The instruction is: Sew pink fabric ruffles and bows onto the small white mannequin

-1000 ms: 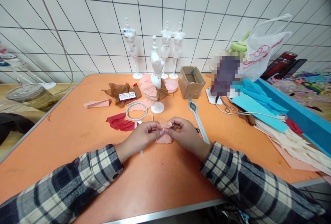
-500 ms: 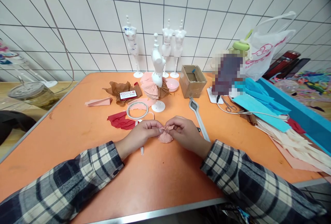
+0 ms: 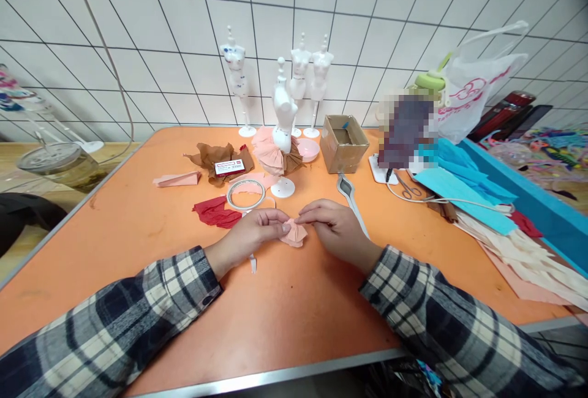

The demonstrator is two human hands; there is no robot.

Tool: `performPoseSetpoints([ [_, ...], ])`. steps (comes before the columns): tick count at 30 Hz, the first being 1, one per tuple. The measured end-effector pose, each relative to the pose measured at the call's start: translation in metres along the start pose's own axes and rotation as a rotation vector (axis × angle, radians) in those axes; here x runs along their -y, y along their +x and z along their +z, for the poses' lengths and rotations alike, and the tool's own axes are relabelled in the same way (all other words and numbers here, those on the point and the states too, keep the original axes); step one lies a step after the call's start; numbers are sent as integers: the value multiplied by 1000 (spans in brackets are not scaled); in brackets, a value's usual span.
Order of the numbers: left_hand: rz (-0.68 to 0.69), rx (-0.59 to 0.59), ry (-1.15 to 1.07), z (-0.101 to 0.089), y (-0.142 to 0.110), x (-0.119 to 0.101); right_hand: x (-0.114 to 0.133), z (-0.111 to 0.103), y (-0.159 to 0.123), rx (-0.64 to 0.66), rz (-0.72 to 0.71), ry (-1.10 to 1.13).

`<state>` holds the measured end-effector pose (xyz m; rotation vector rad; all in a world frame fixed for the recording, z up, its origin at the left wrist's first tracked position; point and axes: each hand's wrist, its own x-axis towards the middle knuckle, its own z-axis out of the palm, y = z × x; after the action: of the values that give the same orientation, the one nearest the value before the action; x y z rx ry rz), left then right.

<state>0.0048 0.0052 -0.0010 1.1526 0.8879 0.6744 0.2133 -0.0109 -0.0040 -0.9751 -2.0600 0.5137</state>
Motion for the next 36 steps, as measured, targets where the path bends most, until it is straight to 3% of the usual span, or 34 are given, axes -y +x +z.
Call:
performPoseSetpoints([
  [5, 1, 77, -8, 1, -2, -4, 6, 1, -1, 36, -74, -112],
  [11, -16, 116, 120, 2, 0, -6, 11, 1, -2, 95, -38, -268],
  [14, -28, 103, 141, 1, 1, -4, 13, 1, -2, 47, 45, -147],
  [17, -20, 104, 176, 0, 1, -4, 12, 2, -1, -10, 240, 32],
  [22, 50, 82, 377, -1, 1, 0, 9, 9, 3, 116, 490, 346],
  [32, 189, 0, 670, -1, -6, 4, 8, 10, 6, 85, 592, 484],
  [36, 219, -9, 678, 1, -7, 3, 7, 11, 5, 95, 558, 408],
])
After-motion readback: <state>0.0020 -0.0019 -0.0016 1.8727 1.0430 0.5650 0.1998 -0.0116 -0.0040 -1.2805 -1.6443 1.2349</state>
